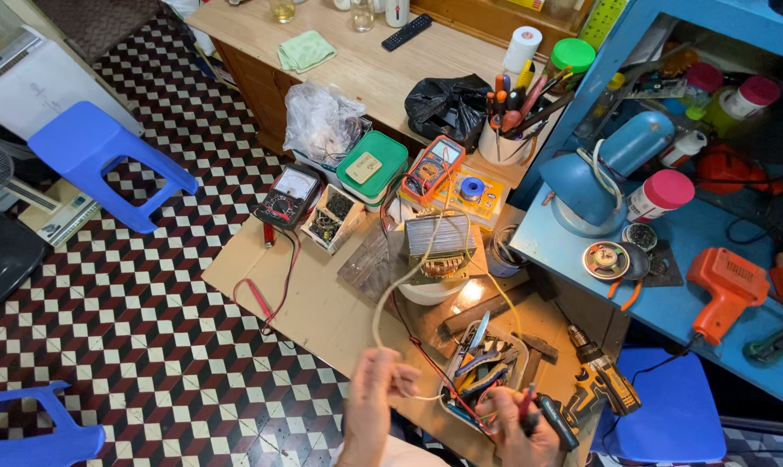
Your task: The person uses a cordless drill to remove screws from a metal transformer, then uses a multimeter to test continuity across several wires connected to the transformer. The person strips wire ends with a utility knife and repeatedly probes different wire pairs with the multimeter leads.
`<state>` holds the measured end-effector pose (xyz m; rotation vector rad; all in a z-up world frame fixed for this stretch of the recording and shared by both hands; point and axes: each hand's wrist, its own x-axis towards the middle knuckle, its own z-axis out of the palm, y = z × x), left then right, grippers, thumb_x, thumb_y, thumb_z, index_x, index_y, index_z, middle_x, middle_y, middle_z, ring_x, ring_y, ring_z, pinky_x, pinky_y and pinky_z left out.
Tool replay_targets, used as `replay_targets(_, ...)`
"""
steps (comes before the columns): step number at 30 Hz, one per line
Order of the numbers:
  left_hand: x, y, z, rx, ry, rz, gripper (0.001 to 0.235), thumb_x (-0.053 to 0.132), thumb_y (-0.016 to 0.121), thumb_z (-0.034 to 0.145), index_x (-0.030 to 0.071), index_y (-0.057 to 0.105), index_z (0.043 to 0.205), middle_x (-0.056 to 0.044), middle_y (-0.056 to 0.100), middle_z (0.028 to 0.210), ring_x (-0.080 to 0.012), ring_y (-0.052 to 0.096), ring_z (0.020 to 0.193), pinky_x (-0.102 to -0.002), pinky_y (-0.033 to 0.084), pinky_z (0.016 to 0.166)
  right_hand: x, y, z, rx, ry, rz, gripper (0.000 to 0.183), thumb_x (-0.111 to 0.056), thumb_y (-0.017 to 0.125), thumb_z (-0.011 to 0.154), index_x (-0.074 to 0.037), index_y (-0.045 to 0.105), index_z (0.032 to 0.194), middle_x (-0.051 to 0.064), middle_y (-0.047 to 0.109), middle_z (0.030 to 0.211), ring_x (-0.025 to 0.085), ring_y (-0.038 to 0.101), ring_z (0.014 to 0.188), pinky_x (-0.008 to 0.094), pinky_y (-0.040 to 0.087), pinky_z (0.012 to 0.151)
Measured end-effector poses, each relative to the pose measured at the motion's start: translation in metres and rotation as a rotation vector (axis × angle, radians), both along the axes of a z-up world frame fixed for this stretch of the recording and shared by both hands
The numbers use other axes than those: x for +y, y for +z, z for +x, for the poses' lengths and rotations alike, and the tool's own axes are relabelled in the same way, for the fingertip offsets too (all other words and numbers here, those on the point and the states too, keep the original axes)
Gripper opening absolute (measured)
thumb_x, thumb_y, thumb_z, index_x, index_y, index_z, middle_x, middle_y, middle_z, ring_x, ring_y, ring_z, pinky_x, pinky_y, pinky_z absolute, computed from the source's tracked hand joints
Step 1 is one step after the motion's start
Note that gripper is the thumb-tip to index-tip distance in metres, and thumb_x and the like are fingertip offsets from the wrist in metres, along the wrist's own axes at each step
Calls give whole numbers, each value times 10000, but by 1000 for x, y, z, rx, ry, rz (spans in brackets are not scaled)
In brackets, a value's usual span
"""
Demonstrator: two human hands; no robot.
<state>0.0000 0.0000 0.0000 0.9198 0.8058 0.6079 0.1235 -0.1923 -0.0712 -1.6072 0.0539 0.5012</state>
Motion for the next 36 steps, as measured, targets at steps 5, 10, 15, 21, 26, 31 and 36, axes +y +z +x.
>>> replay_targets(5,64,46,-29,60,389,-16,345,332,533,1036,12,643,1103,-27,478,541,-98,368,418,-258,283,423,10,74,36,-47,-148,55,246,-226,632,1003,-8,732,1060,116,594,564,102,352,392,247,233,375)
replay_targets(10,84,61,-34,-135,415,-259,284,345,551,1021,77,622,957,22,373,522,-67,254,402,-247,208,404,18,96,42,-7,-87,70,271,-228,650,977,14,725,1072,63,539,543,98,434,405,243,270,364)
replay_targets(15,97,52,-46,-383,411,-451,334,395,593,1034,144,544,819,40,404,558,-64,277,420,-230,227,403,6,87,29,-54,-120,92,302,-232,647,997,55,734,1034,99,512,477,128,407,352,262,261,347)
replay_targets(21,70,47,-38,-342,247,-490,262,347,562,1014,117,616,903,-10,542,701,-101,443,531,-248,344,475,14,67,7,-5,12,94,301,-192,630,950,80,749,997,51,623,556,92,366,330,266,210,324)
replay_targets(26,12,46,6,-185,-498,-82,263,286,566,1027,52,682,1062,-81,707,959,-184,682,883,-309,566,855,40,67,-10,122,158,198,331,-208,623,1017,84,768,1074,-50,425,481,34,331,378,226,190,379)
replay_targets(31,25,17,7,44,-623,1120,151,187,703,926,41,732,953,-102,704,990,-286,667,976,-398,524,839,33,61,0,57,149,109,327,-194,575,982,72,760,1021,24,473,440,86,335,272,274,205,299)
replay_targets(36,108,-29,-14,247,-717,1153,138,185,688,925,53,724,945,-92,713,916,-310,699,862,-403,558,743,-7,7,19,38,-117,-124,332,-201,569,985,111,650,902,141,780,816,111,395,318,293,269,295)
